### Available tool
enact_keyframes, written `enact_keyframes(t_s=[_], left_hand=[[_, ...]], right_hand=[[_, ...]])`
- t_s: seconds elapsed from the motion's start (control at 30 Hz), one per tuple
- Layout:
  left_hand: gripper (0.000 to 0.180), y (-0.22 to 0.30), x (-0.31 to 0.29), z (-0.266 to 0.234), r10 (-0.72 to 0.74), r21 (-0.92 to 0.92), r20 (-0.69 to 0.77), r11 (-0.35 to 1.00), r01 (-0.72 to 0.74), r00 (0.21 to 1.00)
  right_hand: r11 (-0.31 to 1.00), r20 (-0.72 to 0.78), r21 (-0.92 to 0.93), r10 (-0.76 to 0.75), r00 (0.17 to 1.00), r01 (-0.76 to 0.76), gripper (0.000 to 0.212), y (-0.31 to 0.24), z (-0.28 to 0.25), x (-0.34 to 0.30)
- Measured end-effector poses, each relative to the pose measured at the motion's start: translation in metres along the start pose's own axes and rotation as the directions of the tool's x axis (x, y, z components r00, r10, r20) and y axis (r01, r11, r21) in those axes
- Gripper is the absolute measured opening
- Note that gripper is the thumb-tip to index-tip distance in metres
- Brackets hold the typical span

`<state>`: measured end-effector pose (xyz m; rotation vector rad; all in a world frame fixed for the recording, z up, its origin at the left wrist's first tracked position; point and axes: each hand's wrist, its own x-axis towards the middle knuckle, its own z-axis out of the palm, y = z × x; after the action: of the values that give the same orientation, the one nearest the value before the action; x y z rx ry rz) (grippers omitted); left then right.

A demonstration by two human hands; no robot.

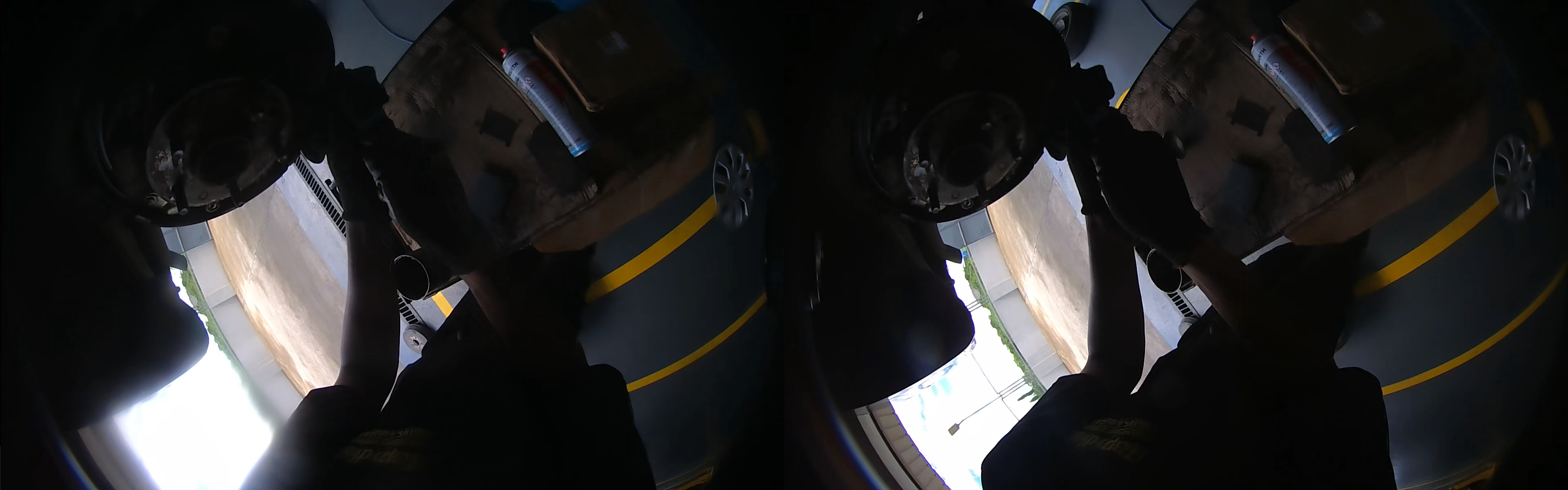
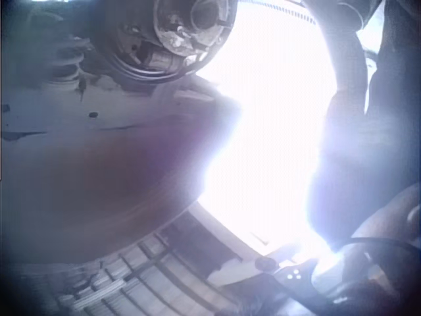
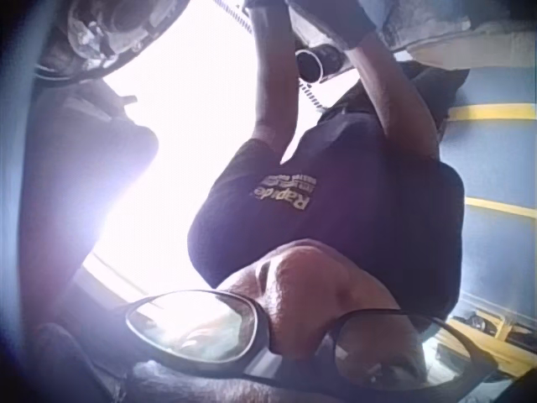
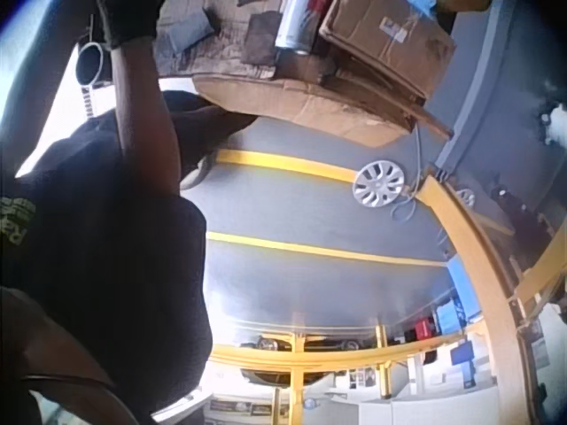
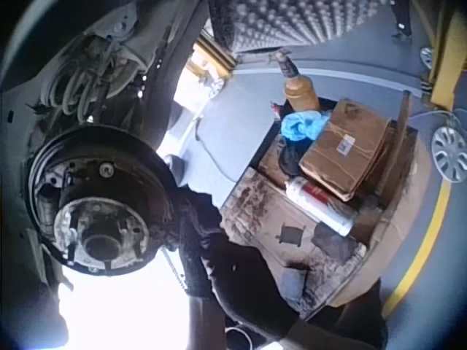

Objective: The person cleans and treats a vehicle's brake assembly while the car is on a lift. They spray lubricant onto the brake components, wipe surfaces with a cloth, and use a scraper to remove debris from the brake drum and surrounding areas.

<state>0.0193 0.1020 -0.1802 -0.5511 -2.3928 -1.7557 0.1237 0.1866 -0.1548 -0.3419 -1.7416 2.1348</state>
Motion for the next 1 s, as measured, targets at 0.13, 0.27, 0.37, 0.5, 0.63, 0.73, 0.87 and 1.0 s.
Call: enact_keyframes(t_s=[0.13,0.27,0.37,0.5,0.63,0.73,0.87,1.0], left_hand=[[0.032,-0.034,0.014,0.034,0.036,0.006,0.051,0.999,-0.036,0.998],[0.031,-0.018,-0.013,-0.016,0.027,0.06,0.001,0.998,-0.027,1.0],[0.031,-0.022,-0.033,-0.045,-0.016,0.048,-0.017,0.999,0.016,1.0],[0.03,-0.026,-0.012,-0.009,0.036,0.124,0.046,0.991,-0.041,0.998],[0.03,-0.047,-0.05,-0.011,0.015,0.163,0.064,0.986,-0.025,0.998],[0.03,-0.044,-0.065,-0.05,-0.014,0.173,0.033,0.985,0.008,0.999],[0.029,-0.035,-0.046,-0.071,0.0,0.212,0.019,0.977,-0.004,1.0],[0.029,-0.035,-0.051,-0.067,0.004,0.238,0.048,0.971,-0.016,0.999]], right_hand=[[0.771,-0.129,-0.546,-0.463,0.877,0.327,0.023,0.025,-0.034,0.011],[0.976,-0.13,-0.188,-0.136,0.982,0.11,0.03,0.009,0.019,-0.015],[0.999,-0.051,-0.048,0.02,0.998,-0.023,0.033,-0.004,0.041,-0.027],[0.996,0.082,-0.056,0.075,0.994,-0.071,0.036,-0.017,0.009,-0.015],[0.877,-0.071,-0.433,-0.265,0.962,0.209,0.036,0.013,-0.024,0.004],[0.92,-0.137,-0.369,-0.197,0.971,0.135,0.036,0.014,0.009,-0.007],[0.994,-0.062,-0.109,0.006,0.998,-0.013,0.036,-0.006,0.071,-0.031],[0.972,-0.097,-0.222,-0.101,0.99,0.078,0.036,-0.004,0.043,0.0]])
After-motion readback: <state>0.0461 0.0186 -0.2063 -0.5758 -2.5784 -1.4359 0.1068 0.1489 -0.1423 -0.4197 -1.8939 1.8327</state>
